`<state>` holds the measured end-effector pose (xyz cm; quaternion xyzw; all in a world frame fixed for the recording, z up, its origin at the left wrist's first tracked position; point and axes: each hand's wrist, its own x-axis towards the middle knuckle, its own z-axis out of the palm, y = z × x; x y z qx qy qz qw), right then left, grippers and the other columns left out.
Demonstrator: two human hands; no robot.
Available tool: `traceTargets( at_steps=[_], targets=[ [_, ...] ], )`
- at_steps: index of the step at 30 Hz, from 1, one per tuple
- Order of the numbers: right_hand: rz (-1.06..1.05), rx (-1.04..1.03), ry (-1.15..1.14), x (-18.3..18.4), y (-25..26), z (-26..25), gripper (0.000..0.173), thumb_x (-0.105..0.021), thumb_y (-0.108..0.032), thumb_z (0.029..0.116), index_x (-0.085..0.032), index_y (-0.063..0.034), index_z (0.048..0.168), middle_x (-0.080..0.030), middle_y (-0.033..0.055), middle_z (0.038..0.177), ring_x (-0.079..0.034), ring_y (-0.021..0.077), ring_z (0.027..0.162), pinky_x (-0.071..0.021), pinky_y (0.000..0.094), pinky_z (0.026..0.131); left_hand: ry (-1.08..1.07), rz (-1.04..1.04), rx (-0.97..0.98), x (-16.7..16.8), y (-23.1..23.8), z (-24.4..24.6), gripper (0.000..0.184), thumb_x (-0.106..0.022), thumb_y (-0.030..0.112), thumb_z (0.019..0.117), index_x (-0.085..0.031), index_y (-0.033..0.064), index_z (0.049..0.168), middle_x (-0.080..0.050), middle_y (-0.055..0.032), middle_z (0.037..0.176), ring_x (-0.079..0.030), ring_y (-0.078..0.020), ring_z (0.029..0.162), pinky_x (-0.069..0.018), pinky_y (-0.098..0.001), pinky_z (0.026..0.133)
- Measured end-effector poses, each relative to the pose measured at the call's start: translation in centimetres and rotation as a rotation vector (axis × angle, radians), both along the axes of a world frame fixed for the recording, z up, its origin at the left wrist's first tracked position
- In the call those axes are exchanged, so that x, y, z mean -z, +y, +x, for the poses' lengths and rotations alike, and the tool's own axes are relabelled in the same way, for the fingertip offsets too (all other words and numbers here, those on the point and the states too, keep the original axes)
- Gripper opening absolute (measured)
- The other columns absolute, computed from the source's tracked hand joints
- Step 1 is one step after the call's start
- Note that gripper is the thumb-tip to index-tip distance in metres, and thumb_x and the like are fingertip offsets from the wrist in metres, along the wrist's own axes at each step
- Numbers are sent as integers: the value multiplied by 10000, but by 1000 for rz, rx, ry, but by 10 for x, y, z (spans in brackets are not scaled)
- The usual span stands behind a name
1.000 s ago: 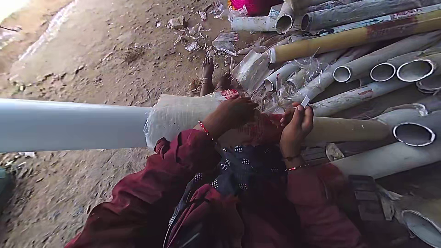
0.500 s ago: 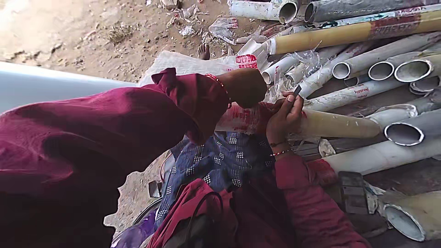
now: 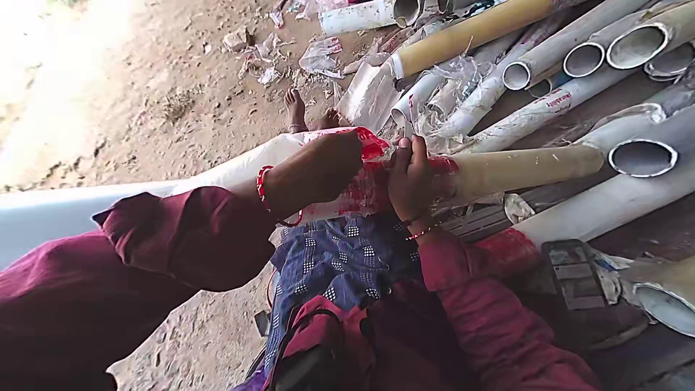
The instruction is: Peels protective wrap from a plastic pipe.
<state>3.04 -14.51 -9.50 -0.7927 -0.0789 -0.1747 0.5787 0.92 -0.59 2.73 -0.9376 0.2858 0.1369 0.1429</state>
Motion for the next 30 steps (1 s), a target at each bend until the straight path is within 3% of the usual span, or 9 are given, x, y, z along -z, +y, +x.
traceTargets(
  at_steps=[2,4,8,11,14,18,23,27,30],
  targets=[
    [58,-57,52,-3,-4,2,316,-376,-217,1125,-611,-8,1153,-556,46,710,-535,120,567,-465,287,533,-198,-118,325,12,25,-1,94,-575,-87,869,-619,-36,804,-623,-168,805,-650,-349,859,-517,-447,755],
    [108,-160,121,-8,-15,0,319,-378,-223,1125,-619,-14,1150,-526,19,694,-480,86,540,-423,250,508,-323,-139,519,18,35,-1,165,-482,-89,934,-634,-31,909,-633,-156,826,-648,-325,857,-513,-416,809],
    [-17,-429,379,-33,-49,-14,269,-444,-161,1067,-625,-62,895,-476,-15,574,-413,70,440,-352,238,435,-538,-261,559,34,41,-3,254,-395,-22,1008,-643,-47,1057,-688,-196,945,-694,-341,989,-536,-410,932],
    [-256,-627,556,-48,-50,-16,284,-453,-156,1097,-678,-20,990,-496,8,594,-434,90,478,-373,253,477,-537,-252,432,37,45,-2,324,-361,-46,1023,-601,-57,1239,-728,-219,1137,-665,-320,1219,-294,-417,1229],
    [-423,-587,523,-59,-34,-11,301,-452,-208,1108,-668,-28,1000,-497,54,626,-455,155,514,-385,329,506,-614,-320,447,42,43,4,309,-388,-24,1003,-611,-12,1216,-748,-180,1018,-716,-297,1099,-337,-423,1191],
    [-490,-677,532,-56,-18,5,378,-446,-228,1111,-628,-27,848,-474,59,604,-437,161,505,-378,336,512,-712,-353,473,45,41,-1,280,-412,-10,1023,-638,-2,1188,-752,-150,910,-749,-256,974,-405,-393,1128],
    [-583,-756,531,-65,-13,19,334,-519,-152,1070,-620,-33,774,-500,39,639,-469,145,578,-405,358,584,-723,-257,481,40,38,-6,254,-433,-23,1016,-643,1,1158,-745,-154,921,-731,-255,966,-398,-354,1109],
    [-562,-742,523,-63,-11,17,232,-548,-169,1057,-631,-27,894,-519,74,669,-474,175,558,-401,371,539,-732,-287,471,46,40,-5,269,-432,-19,1018,-650,9,1174,-748,-147,912,-739,-245,966,-406,-362,1110],
    [-633,-738,568,-68,-3,20,202,-559,-134,1049,-635,-40,887,-544,58,734,-486,165,639,-421,381,623,-726,-342,450,49,40,-2,297,-445,-29,1006,-663,6,1204,-757,-146,913,-741,-251,960,-402,-370,1108]
  ],
)
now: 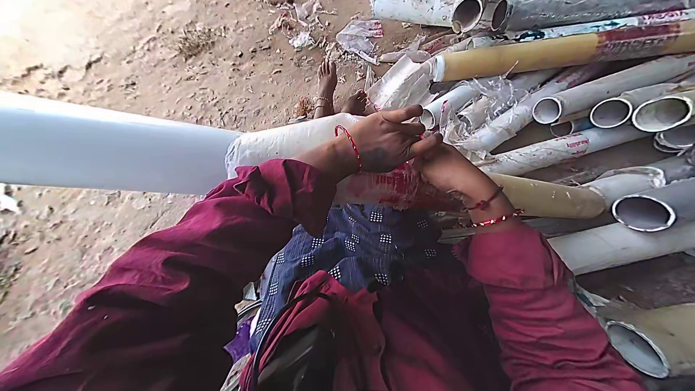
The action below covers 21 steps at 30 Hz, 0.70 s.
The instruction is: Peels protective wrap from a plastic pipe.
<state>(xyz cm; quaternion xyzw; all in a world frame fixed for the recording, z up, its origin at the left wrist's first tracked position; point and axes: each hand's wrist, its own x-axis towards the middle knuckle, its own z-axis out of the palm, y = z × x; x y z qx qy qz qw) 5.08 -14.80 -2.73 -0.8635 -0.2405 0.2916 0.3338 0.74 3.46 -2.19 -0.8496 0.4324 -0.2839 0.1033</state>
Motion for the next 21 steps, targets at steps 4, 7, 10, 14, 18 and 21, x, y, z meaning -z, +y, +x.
traceTargets(
  at_steps=[4,7,10,14,18,21],
  targets=[
    [23,-51,7,3,-3,0,321,-521,-123,1059,-610,-46,760,-439,0,608,-404,102,544,-357,302,554,113,31,-79,-2,0,2,369,-458,-38,988,-640,33,1301,-744,-132,908,-722,-258,992,-317,-387,1167],
    [61,9,41,6,-11,-13,350,-500,-155,1076,-599,-38,762,-402,10,554,-361,102,471,-312,281,483,200,42,-141,-5,-2,3,384,-476,-48,985,-625,42,1328,-726,-138,910,-716,-266,975,-287,-403,1190],
    [84,83,45,10,-15,-24,353,-507,-157,1077,-602,-50,755,-392,-7,530,-338,77,444,-285,250,458,320,51,-202,-12,-3,4,429,-498,-62,975,-611,49,1374,-720,-163,986,-700,-287,1025,-248,-423,1216],
    [106,137,1,9,-18,-41,318,-513,-102,1070,-616,-23,779,-403,-21,542,-360,54,468,-309,232,485,436,65,-242,-15,-3,7,377,-496,-86,981,-644,33,1306,-716,-167,1035,-689,-295,1079,-200,-459,1237],
    [112,176,-44,15,-20,-51,358,-507,-92,1069,-567,-43,720,-408,-30,543,-383,56,486,-337,237,522,473,81,-232,-13,-2,12,260,-501,-134,941,-710,-15,1039,-705,-161,995,-678,-307,1057,-201,-515,1226],
    [80,189,-110,20,-23,-64,330,-499,-106,1069,-607,-40,765,-418,-51,568,-390,41,500,-355,235,535,531,124,-282,-17,-4,12,272,-484,-120,964,-710,-24,1079,-704,-162,1050,-657,-308,1099,-177,-508,1233]
  ],
)
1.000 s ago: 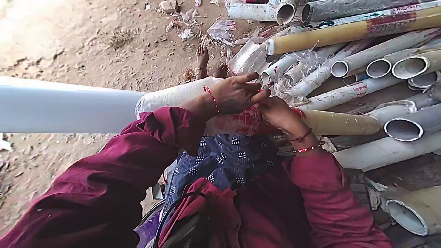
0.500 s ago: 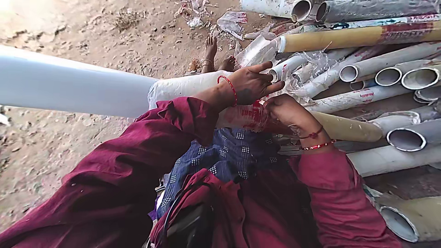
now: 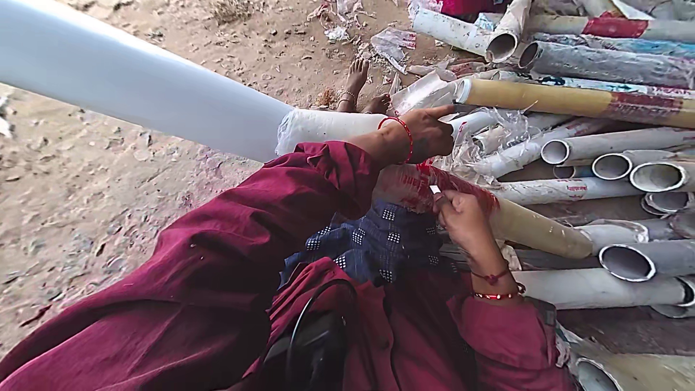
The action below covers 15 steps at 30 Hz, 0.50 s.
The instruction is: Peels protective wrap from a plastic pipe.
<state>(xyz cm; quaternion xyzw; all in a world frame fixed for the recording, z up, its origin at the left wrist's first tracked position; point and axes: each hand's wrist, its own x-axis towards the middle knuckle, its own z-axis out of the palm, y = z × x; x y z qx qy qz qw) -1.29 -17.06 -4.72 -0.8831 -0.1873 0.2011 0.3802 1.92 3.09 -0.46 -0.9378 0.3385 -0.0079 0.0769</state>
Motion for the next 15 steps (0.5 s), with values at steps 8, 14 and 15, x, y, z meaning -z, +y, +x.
traceTargets(
  at_steps=[8,14,15],
  targets=[
    [129,29,-79,25,-17,-32,273,-508,-142,1053,-697,-22,896,-497,-54,610,-434,29,514,-395,240,539,-104,27,131,3,9,17,246,-610,-87,902,-728,28,1084,-711,-140,1025,-674,-315,1031,-348,-512,1123],
    [824,512,-242,30,-10,28,284,-373,-78,1097,-581,-22,913,-473,-105,578,-430,-49,447,-381,105,446,-141,-467,-156,7,12,92,383,-571,56,904,-698,147,1253,-672,-67,1349,-618,-308,1273,-472,-567,1042],
    [884,556,-267,37,-4,39,283,-367,-73,1098,-579,-16,920,-475,-100,576,-429,-47,442,-385,107,444,-106,-421,-305,5,15,105,349,-517,157,985,-659,149,1304,-703,-105,1266,-657,-327,1208,-502,-574,997]
  ],
)
